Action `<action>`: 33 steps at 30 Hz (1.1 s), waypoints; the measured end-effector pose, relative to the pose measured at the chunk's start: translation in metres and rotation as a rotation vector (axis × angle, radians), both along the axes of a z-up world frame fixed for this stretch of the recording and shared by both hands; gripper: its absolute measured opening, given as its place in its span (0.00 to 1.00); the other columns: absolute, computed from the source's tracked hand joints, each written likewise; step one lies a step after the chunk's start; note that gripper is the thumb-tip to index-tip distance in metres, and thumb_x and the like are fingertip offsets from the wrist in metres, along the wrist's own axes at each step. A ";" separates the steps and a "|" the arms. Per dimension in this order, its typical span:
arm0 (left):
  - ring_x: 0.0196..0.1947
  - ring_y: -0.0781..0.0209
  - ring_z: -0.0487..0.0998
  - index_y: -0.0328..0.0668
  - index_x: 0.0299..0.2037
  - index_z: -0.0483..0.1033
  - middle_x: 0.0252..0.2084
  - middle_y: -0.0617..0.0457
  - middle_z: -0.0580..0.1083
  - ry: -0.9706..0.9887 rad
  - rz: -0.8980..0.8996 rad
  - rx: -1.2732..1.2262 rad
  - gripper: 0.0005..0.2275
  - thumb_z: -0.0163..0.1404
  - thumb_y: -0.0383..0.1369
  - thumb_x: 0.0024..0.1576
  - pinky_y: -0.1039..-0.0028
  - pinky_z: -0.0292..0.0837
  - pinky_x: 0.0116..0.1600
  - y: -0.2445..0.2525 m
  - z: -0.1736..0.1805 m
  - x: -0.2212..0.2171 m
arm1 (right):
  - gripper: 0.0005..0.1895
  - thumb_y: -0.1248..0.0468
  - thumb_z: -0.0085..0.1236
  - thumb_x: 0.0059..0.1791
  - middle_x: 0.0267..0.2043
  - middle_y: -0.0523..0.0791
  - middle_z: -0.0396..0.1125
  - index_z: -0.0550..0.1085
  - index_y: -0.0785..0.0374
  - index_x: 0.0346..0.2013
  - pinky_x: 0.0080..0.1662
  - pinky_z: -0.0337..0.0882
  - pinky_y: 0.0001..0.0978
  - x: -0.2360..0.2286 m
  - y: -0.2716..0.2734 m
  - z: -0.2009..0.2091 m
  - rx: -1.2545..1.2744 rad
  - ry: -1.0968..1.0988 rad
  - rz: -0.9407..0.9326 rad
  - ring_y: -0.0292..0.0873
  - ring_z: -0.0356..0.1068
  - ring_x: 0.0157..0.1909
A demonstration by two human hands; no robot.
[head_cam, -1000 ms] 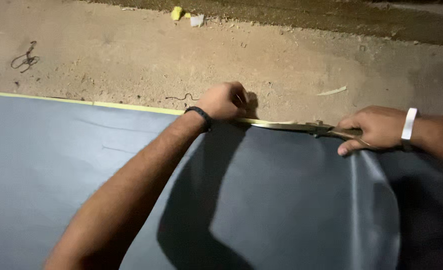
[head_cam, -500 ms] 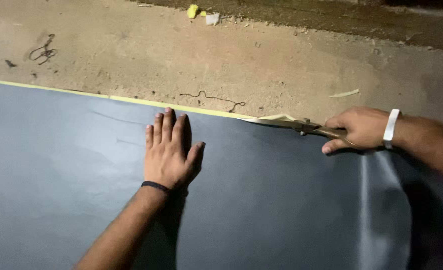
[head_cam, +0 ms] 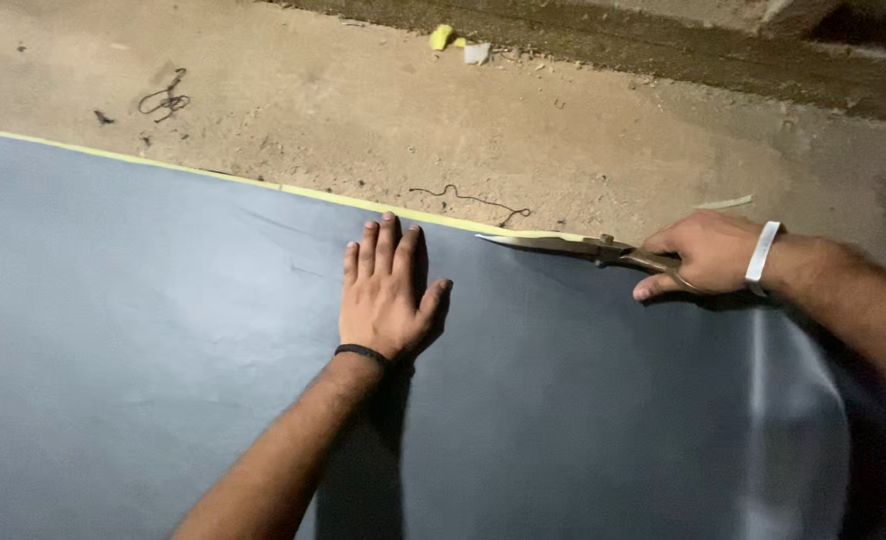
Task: The person lays a large piece of gray fabric over a rectangular yellow foam board on a workbench, smooths it out, and then uses shears to trim the fabric along the edges of the board. The person removes the excess fabric strips as they cut.
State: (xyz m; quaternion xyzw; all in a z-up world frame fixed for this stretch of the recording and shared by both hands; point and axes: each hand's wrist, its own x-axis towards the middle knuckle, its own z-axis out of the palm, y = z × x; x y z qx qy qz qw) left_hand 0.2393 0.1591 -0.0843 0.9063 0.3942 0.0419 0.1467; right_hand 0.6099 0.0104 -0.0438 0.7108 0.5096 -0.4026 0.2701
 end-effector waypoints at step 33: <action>0.73 0.34 0.54 0.31 0.60 0.64 0.69 0.31 0.59 -0.218 0.038 0.021 0.29 0.47 0.50 0.58 0.47 0.44 0.75 -0.005 -0.013 -0.002 | 0.31 0.34 0.58 0.43 0.30 0.48 0.73 0.79 0.60 0.37 0.40 0.73 0.45 -0.042 0.030 -0.028 0.088 0.216 -0.070 0.46 0.74 0.36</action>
